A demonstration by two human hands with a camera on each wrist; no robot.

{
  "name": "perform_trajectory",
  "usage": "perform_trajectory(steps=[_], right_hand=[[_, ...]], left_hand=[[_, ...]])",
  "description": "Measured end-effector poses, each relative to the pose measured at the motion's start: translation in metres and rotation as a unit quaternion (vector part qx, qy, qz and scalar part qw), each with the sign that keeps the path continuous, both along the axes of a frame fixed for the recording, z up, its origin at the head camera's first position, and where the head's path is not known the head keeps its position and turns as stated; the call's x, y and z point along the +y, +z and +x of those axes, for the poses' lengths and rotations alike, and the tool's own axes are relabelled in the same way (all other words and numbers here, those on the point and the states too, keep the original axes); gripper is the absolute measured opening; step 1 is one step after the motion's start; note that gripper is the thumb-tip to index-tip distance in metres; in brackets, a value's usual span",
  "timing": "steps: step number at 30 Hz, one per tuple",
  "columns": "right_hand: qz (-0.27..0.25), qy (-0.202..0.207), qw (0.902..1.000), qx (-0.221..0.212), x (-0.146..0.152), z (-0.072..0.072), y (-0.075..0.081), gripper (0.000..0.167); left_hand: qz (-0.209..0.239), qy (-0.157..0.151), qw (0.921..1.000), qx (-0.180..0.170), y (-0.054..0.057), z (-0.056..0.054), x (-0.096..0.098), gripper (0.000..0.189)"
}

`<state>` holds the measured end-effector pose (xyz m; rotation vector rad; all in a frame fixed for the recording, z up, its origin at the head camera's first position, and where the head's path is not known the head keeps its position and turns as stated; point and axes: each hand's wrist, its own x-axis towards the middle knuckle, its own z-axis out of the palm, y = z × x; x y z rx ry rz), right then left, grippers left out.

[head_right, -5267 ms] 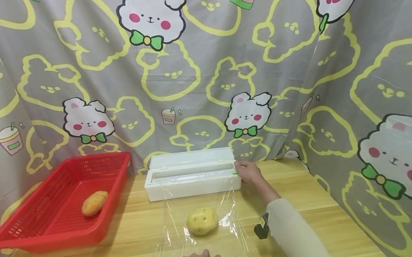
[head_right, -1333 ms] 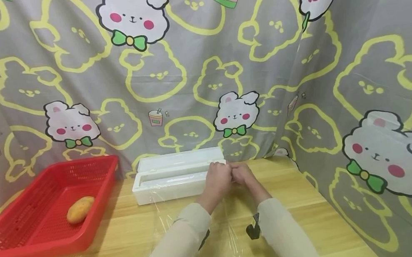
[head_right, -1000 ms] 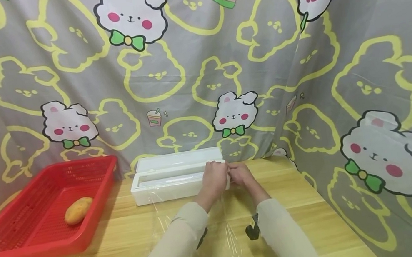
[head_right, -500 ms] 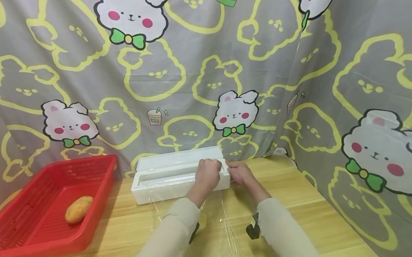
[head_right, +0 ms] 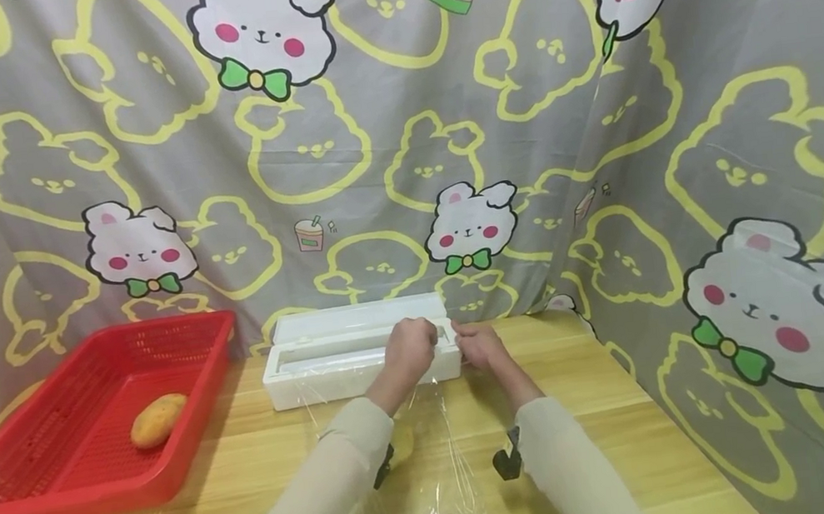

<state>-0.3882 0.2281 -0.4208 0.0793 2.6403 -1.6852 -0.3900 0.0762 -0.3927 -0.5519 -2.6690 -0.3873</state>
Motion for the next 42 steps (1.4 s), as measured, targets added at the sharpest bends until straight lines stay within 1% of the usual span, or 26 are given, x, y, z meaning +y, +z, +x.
perform_trajectory(steps=[2,3,6,8,9,10,13,15,16,20,24,27,31,34,39,42], right_hand=[[0.021,-0.005,0.9997,0.014,-0.001,0.0,0.001,0.044],[0.045,-0.009,0.9987,0.024,-0.002,0.001,0.001,0.044],[0.12,-0.032,0.991,0.051,-0.005,0.001,0.005,0.041],[0.147,-0.04,0.9869,0.054,-0.007,0.001,0.008,0.041],[0.147,-0.038,0.9871,0.05,-0.008,0.001,0.01,0.041],[0.133,-0.033,0.9898,0.041,-0.008,0.002,0.012,0.042],[0.07,-0.015,0.9974,0.005,-0.008,0.002,0.017,0.048],[0.042,-0.008,0.9989,-0.016,-0.008,0.003,0.019,0.051],[0.037,-0.006,0.999,-0.023,-0.007,0.003,0.019,0.053],[0.048,0.003,0.9982,-0.036,-0.008,0.003,0.021,0.059],[0.055,0.022,0.9967,-0.056,-0.01,0.005,0.024,0.071],[0.054,0.032,0.9957,-0.068,-0.01,0.006,0.026,0.081],[0.076,0.034,0.995,-0.056,-0.012,0.005,0.024,0.086],[0.114,0.023,0.9927,-0.032,-0.015,0.005,0.021,0.088],[0.19,-0.012,0.9818,-0.001,-0.02,0.006,0.02,0.089],[0.212,-0.017,0.9771,0.008,-0.02,0.006,0.02,0.087]], left_hand=[[0.028,0.0,0.9996,-0.005,-0.002,-0.002,-0.001,0.028],[0.037,-0.001,0.9993,-0.007,-0.003,-0.003,-0.001,0.029],[0.064,-0.003,0.9979,-0.008,-0.005,-0.006,-0.002,0.029],[0.071,-0.001,0.9975,-0.005,-0.006,-0.007,-0.002,0.027],[0.072,0.0,0.9974,-0.005,-0.005,-0.008,-0.002,0.027],[0.074,0.001,0.9973,-0.005,-0.005,-0.009,-0.002,0.027],[0.075,0.001,0.9972,-0.005,-0.003,-0.01,-0.002,0.025],[0.079,0.0,0.9969,-0.007,-0.003,-0.01,-0.001,0.025],[0.081,-0.001,0.9967,-0.008,-0.002,-0.009,-0.001,0.025],[0.093,0.001,0.9955,-0.016,-0.003,-0.008,-0.002,0.025],[0.1,0.004,0.9947,-0.021,-0.004,-0.007,-0.002,0.023],[0.107,0.005,0.9938,-0.027,-0.002,-0.007,-0.002,0.02],[0.113,0.014,0.9927,-0.04,-0.001,-0.008,-0.002,0.018],[0.114,0.023,0.9923,-0.044,-0.001,-0.009,-0.002,0.019],[0.112,0.023,0.9926,-0.043,-0.002,-0.007,-0.002,0.021],[0.109,0.019,0.993,-0.042,-0.001,-0.007,-0.002,0.021]])
